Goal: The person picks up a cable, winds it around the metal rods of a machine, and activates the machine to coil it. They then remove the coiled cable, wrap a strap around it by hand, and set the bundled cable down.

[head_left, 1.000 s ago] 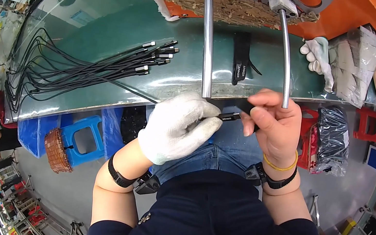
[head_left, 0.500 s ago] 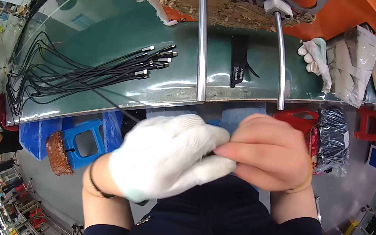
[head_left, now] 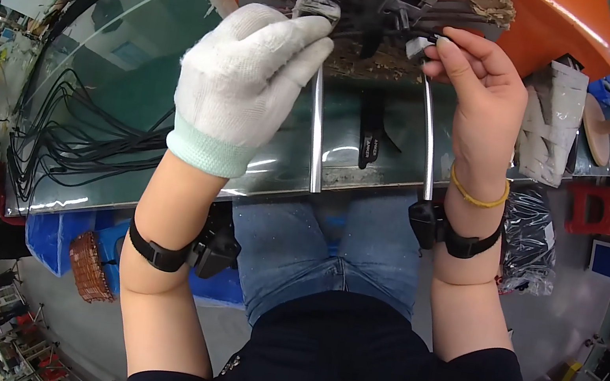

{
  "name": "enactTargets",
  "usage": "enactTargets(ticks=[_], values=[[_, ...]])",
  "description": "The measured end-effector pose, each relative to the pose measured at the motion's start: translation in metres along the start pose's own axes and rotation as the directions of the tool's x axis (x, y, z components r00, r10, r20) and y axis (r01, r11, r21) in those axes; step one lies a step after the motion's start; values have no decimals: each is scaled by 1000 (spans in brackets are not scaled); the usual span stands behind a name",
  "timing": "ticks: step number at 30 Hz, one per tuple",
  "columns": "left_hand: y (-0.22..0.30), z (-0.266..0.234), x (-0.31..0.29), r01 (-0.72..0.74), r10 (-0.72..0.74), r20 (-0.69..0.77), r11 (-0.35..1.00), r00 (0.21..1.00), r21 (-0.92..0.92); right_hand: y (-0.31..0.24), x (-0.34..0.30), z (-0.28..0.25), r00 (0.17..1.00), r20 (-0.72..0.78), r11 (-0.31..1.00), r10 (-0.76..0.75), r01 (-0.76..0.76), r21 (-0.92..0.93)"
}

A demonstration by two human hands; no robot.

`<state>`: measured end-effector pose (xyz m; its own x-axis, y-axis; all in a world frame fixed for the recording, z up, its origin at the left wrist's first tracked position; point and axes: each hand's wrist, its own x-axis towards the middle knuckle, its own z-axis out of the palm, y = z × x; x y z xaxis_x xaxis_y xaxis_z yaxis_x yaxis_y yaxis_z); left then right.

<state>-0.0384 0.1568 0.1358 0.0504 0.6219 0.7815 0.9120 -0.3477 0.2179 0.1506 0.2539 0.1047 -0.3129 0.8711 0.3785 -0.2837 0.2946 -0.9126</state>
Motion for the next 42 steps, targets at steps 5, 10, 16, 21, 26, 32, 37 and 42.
enactTargets(ticks=[5,10,16,21,26,32,37,42], values=[[-10,-15,-10,82,-83,64,996,994,15,-7,3,9,997,30,955,-77,83,-283],[-27,-54,-39,221,-229,115,972,967,77,-21,-8,-7,980,-78,918,-185,144,-370],[-26,-66,-46,152,-156,112,987,981,50,-28,-31,-28,948,-206,962,-241,205,-182],[-12,-66,-37,69,-78,120,995,990,72,-32,-40,-30,954,-165,965,-249,229,-129],[13,-40,-16,-267,246,221,961,944,70,-44,-52,-15,969,-67,964,-238,228,-136],[49,-6,-2,-195,232,308,970,923,-146,-40,-43,-5,853,409,830,-323,463,-311],[48,9,-32,-210,232,179,969,956,-132,-34,-50,-18,846,459,817,-272,455,-354],[91,67,-75,282,-631,287,-112,721,-953,-28,-51,-5,823,451,730,-346,538,-421]])
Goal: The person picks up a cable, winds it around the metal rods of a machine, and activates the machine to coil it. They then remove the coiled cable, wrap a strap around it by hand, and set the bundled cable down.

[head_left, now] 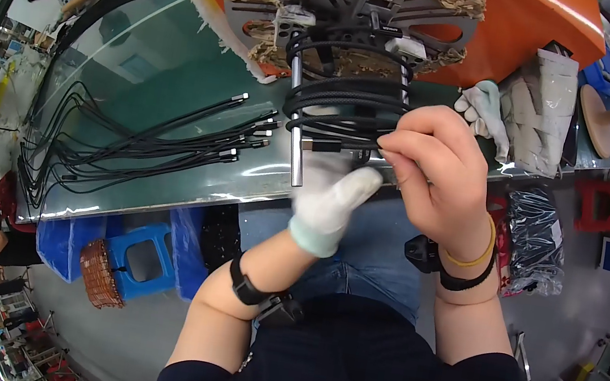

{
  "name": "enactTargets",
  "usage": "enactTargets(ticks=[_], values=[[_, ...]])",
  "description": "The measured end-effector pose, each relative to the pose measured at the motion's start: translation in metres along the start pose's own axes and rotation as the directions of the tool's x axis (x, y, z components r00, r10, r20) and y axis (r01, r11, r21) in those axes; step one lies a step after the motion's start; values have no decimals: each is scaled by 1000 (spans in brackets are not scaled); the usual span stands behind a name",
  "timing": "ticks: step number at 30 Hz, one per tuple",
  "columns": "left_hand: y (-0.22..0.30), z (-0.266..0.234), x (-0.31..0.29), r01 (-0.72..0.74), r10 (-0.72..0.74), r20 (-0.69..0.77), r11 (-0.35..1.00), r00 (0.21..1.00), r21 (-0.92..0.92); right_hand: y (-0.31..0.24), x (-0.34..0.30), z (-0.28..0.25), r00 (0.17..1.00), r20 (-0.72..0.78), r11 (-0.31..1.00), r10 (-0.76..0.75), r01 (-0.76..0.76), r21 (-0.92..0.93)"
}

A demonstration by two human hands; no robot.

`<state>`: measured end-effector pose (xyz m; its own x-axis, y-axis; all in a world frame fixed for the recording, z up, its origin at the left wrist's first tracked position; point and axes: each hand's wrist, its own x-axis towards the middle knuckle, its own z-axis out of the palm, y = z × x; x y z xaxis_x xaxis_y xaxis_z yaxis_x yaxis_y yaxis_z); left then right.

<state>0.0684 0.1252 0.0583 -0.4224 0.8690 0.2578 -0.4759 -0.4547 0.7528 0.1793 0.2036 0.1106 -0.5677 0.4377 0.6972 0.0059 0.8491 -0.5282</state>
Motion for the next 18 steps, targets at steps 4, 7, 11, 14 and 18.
enactTargets(ticks=[4,7,11,14,18], values=[[-4,23,31,384,-436,36,748,899,-541,-1,10,-8,997,67,998,-48,50,-42],[-9,40,51,342,-482,-47,683,875,-646,18,23,-18,994,85,998,-69,69,7],[-8,53,59,158,-331,-263,842,906,-515,40,46,3,945,-247,977,213,-209,42],[-5,52,57,149,-349,-293,830,890,-537,43,45,3,937,-59,895,344,-309,321],[-2,43,36,124,-333,-247,787,910,-604,18,13,-6,970,36,949,241,-243,201]])
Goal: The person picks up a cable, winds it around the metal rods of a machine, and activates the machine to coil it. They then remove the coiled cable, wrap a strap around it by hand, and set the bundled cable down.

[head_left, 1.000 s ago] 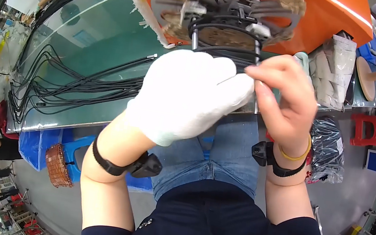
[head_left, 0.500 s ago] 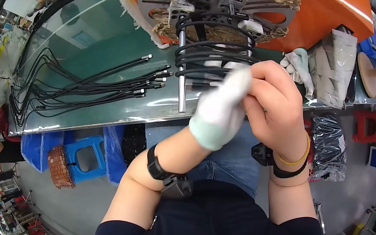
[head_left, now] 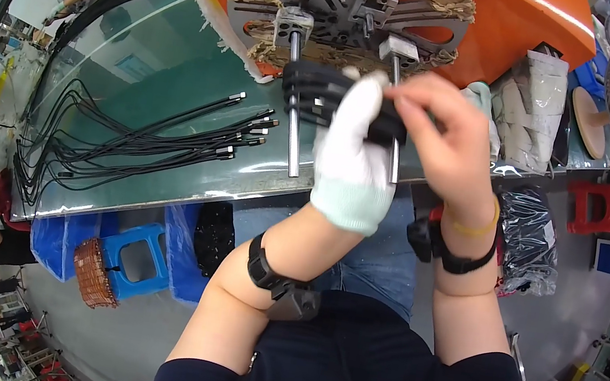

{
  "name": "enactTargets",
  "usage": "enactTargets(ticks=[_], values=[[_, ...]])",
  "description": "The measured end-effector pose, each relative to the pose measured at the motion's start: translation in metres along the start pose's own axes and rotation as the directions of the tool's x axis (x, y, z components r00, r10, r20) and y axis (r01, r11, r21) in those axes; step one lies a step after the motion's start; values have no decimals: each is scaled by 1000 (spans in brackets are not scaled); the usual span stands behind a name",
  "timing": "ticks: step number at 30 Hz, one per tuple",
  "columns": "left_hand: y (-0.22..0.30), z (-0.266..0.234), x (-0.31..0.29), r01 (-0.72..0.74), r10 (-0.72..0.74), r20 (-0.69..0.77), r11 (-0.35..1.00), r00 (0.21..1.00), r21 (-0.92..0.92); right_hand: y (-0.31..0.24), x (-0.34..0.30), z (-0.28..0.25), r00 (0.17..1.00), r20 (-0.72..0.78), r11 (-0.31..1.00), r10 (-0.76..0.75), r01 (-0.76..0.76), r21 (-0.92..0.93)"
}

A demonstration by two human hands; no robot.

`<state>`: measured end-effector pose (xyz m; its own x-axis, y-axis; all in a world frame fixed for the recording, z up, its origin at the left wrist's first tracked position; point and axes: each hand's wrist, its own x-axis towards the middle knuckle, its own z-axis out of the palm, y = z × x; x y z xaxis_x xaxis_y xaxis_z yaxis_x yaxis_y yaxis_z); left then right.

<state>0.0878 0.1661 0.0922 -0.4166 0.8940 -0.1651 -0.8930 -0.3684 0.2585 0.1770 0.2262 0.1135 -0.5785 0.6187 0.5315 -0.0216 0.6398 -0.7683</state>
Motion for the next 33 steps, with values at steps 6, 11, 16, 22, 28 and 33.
enactTargets(ticks=[6,11,16,22,28,33], values=[[20,-56,-59,-201,27,419,904,908,378,-33,-58,-6,990,52,990,-130,132,-45],[38,-110,-77,-154,-417,518,650,747,744,-35,-61,23,851,224,875,-476,483,27],[55,-106,-81,-120,-611,320,345,724,931,-13,-86,49,846,332,890,-416,455,-44],[58,-99,-81,698,-903,158,411,399,586,-4,-90,52,940,130,930,-316,280,237],[52,-103,-86,579,-851,-8,350,525,737,-1,-96,55,978,90,958,-188,162,236],[61,-105,-76,636,-753,-34,530,657,561,-4,-97,42,912,170,725,373,-401,560]])
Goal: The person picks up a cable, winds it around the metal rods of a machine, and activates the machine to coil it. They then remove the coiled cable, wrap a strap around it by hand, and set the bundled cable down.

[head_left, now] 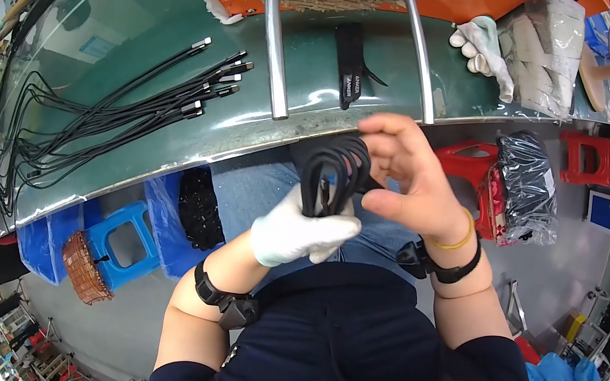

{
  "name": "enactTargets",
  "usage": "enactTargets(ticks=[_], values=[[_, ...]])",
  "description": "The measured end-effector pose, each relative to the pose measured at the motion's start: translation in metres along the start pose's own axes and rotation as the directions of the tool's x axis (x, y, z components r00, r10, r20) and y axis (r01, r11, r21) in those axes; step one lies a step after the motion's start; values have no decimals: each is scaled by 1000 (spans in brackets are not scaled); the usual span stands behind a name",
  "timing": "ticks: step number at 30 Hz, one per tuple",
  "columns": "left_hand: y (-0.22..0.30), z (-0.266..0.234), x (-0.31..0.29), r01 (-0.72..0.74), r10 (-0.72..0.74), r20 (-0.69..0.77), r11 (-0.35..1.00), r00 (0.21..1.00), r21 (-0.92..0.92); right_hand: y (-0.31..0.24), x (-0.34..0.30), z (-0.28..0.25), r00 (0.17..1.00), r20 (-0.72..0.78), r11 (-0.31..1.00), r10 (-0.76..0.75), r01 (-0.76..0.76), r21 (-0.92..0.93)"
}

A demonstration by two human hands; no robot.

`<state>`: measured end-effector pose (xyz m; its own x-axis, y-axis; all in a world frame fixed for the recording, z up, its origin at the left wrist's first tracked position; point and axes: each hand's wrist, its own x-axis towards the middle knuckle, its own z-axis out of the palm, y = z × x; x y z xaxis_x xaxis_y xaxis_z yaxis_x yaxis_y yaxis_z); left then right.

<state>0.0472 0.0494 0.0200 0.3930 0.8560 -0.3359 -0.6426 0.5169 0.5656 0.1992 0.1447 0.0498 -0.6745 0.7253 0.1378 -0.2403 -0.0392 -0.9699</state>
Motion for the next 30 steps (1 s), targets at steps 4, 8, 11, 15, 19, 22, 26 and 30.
enactTargets(ticks=[4,8,11,15,19,22,26,30], values=[[8,2,0,-24,24,-70,1000,997,-6,3,-7,-4,981,13,981,195,-195,23],[14,7,-1,20,-9,-163,998,987,63,-4,-14,-9,976,177,941,123,-58,-332],[17,-12,-3,106,-110,-63,993,992,-58,-16,-19,-17,961,272,901,52,72,-428],[24,-14,4,276,-276,-27,940,961,199,-25,-27,-26,820,568,817,-62,369,-443],[6,5,14,54,-169,5,343,986,938,-52,-13,-15,589,782,576,202,575,-582],[5,16,21,-86,-148,71,-97,986,992,-30,2,-17,602,761,674,243,459,-579],[4,13,23,-82,-195,109,146,975,986,0,3,-32,771,504,899,390,-438,-25],[15,3,17,12,-219,267,794,938,608,16,8,-32,842,485,933,234,-336,132]])
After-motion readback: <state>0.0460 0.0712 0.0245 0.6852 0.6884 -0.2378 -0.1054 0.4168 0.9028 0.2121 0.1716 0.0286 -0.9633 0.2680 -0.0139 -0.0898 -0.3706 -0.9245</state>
